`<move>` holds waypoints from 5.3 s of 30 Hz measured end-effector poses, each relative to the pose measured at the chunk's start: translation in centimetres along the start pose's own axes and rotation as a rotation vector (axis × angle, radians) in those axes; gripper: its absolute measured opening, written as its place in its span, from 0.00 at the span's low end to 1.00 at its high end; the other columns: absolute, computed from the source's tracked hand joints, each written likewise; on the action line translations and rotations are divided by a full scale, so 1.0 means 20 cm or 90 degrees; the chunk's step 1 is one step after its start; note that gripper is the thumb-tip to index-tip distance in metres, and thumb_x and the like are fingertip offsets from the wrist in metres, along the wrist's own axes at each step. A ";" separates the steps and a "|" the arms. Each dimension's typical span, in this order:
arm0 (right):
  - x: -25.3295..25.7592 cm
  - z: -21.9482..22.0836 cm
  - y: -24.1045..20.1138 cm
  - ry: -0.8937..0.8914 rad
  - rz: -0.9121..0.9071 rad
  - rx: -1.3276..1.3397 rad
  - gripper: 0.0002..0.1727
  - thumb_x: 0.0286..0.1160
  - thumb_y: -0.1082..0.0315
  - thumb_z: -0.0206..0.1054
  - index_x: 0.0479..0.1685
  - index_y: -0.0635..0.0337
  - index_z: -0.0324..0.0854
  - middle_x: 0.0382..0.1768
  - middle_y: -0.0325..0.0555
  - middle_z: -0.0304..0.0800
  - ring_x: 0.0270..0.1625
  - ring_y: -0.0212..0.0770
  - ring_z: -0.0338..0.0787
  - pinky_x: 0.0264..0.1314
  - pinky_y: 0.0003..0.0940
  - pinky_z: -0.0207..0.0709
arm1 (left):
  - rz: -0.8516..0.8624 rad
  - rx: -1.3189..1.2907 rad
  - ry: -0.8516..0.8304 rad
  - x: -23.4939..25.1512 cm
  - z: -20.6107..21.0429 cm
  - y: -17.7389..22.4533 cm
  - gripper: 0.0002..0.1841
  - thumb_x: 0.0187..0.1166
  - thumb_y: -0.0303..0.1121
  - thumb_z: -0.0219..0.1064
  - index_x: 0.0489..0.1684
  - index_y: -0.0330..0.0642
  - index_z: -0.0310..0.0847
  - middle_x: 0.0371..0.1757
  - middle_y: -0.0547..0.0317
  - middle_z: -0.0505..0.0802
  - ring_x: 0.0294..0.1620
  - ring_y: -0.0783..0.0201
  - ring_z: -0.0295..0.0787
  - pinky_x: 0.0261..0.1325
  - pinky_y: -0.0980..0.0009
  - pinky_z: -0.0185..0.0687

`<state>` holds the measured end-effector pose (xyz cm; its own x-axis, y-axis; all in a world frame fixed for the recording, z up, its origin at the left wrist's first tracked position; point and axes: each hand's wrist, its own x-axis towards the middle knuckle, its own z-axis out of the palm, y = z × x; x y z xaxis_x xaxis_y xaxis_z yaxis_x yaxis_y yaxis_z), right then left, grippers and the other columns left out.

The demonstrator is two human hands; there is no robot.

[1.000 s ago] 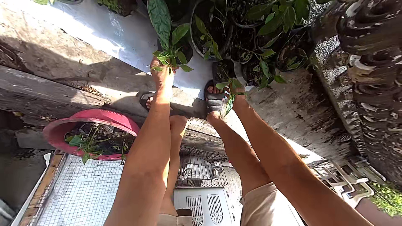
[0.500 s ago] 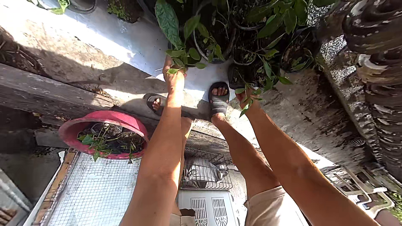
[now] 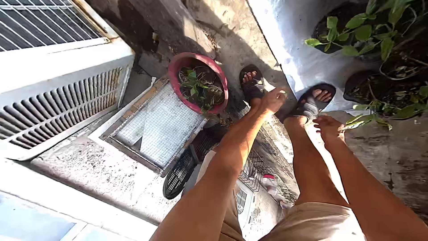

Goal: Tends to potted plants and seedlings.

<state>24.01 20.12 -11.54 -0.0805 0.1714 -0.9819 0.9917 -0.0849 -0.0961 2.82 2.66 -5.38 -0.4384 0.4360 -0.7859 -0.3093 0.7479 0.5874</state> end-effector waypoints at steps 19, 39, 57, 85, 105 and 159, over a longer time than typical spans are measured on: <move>-0.84 0.52 -0.86 -0.080 -0.081 -0.062 0.20 0.92 0.61 0.57 0.71 0.65 0.79 0.57 0.57 0.91 0.52 0.43 0.93 0.59 0.42 0.87 | -0.551 -0.550 0.296 -1.03 -0.60 -0.76 0.21 0.94 0.39 0.54 0.80 0.40 0.73 0.68 0.45 0.90 0.60 0.49 0.93 0.62 0.50 0.88; -0.24 1.71 -1.43 -0.046 -0.227 -0.357 0.23 0.97 0.60 0.45 0.80 0.60 0.71 0.57 0.61 0.89 0.41 0.50 0.97 0.47 0.49 0.93 | -0.390 -0.733 0.480 -0.41 -0.48 -1.14 0.24 0.96 0.45 0.49 0.70 0.33 0.78 0.54 0.38 0.90 0.40 0.52 0.94 0.45 0.54 0.94; -0.28 1.71 -1.50 0.039 -0.329 -0.403 0.20 0.87 0.69 0.52 0.71 0.62 0.79 0.40 0.57 0.93 0.36 0.51 0.96 0.42 0.52 0.91 | -0.369 -0.739 0.516 -0.37 -0.44 -1.08 0.19 0.97 0.38 0.46 0.66 0.29 0.73 0.48 0.41 0.89 0.32 0.51 0.96 0.37 0.52 0.97; 0.28 0.74 -1.50 0.316 -0.068 0.452 0.16 0.95 0.65 0.48 0.64 0.68 0.72 0.39 0.55 0.91 0.37 0.43 0.93 0.39 0.35 0.88 | -0.412 -0.628 0.485 -0.35 -0.43 -1.08 0.19 0.95 0.31 0.47 0.78 0.32 0.64 0.54 0.43 0.89 0.31 0.56 0.96 0.37 0.59 0.96; 0.21 0.85 -1.46 0.237 -0.169 0.260 0.24 0.92 0.66 0.53 0.83 0.60 0.62 0.64 0.54 0.83 0.55 0.45 0.91 0.53 0.39 0.89 | -0.391 -0.756 0.530 -0.34 -0.50 -1.03 0.15 0.94 0.29 0.46 0.69 0.29 0.67 0.43 0.44 0.90 0.32 0.55 0.94 0.40 0.59 0.95; 0.49 0.20 -0.40 0.359 -0.031 0.525 0.19 0.93 0.68 0.53 0.78 0.62 0.69 0.54 0.58 0.86 0.44 0.47 0.91 0.44 0.43 0.90 | -0.097 -0.002 -0.090 0.42 0.20 -0.33 0.26 0.89 0.34 0.52 0.87 0.47 0.70 0.73 0.56 0.90 0.75 0.52 0.85 0.79 0.44 0.75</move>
<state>14.86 18.52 -20.96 0.1523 0.6147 -0.7739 0.5918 -0.6838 -0.4267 4.52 3.36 -16.61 -0.2641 0.3843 -0.8846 -0.3660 0.8086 0.4606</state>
